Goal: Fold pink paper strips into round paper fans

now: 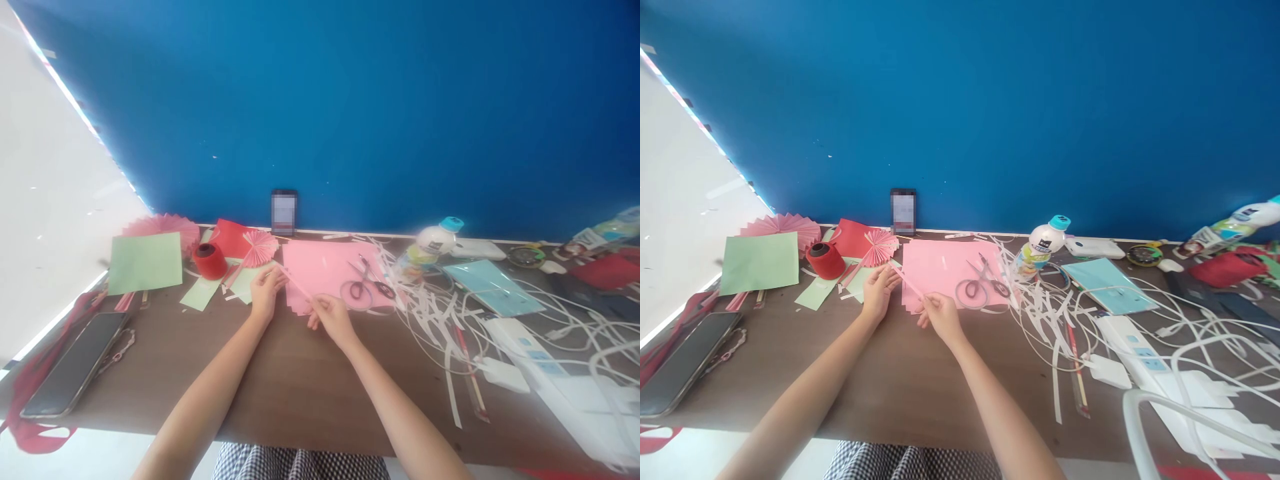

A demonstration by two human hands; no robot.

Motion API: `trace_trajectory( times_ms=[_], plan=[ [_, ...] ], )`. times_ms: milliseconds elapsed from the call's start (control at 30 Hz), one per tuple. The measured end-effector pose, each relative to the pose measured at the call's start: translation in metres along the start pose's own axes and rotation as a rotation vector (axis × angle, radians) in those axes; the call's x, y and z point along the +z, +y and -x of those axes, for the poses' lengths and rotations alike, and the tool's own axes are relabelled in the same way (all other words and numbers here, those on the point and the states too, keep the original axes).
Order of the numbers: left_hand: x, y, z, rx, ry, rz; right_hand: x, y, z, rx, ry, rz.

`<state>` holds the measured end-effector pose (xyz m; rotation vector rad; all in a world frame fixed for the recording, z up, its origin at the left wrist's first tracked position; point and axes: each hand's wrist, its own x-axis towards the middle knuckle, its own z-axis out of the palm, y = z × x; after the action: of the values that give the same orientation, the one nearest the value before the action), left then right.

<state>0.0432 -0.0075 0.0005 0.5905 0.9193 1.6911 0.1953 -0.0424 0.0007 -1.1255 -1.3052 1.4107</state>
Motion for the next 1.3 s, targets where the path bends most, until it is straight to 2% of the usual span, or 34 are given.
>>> trace_trajectory(
  times_ms=[100, 233, 400, 567, 700, 867, 1033, 1133, 1300],
  plan=[
    [-0.001, -0.001, -0.002, 0.002, 0.051, -0.053, 0.001, 0.001, 0.000, -0.019, -0.003, 0.045],
    [-0.004, 0.000, -0.004, -0.029, 0.023, -0.032, 0.000, 0.002, -0.002, 0.005, -0.019, -0.001],
    [-0.008, 0.003, -0.007, -0.102, -0.030, -0.044, -0.005, 0.001, -0.003, 0.100, -0.045, -0.114],
    [-0.011, 0.003, -0.008, -0.077, -0.024, -0.076, -0.010, -0.004, -0.004, 0.215, -0.164, -0.130],
    [-0.010, 0.000, -0.006, -0.069, -0.024, -0.078, -0.013, -0.004, -0.005, 0.123, -0.072, -0.007],
    [-0.005, -0.003, -0.002, -0.128, -0.154, -0.209, -0.016, 0.001, -0.006, 0.057, -0.014, 0.064],
    [-0.006, -0.002, -0.003, -0.173, -0.182, -0.215, -0.020, 0.002, -0.007, 0.107, -0.030, -0.018],
    [-0.007, -0.001, -0.004, -0.182, -0.191, -0.179, -0.023, 0.002, -0.008, 0.147, 0.003, -0.066],
    [-0.005, 0.002, -0.003, -0.201, -0.307, -0.077, -0.028, 0.001, -0.009, 0.184, 0.015, -0.143]
  ],
)
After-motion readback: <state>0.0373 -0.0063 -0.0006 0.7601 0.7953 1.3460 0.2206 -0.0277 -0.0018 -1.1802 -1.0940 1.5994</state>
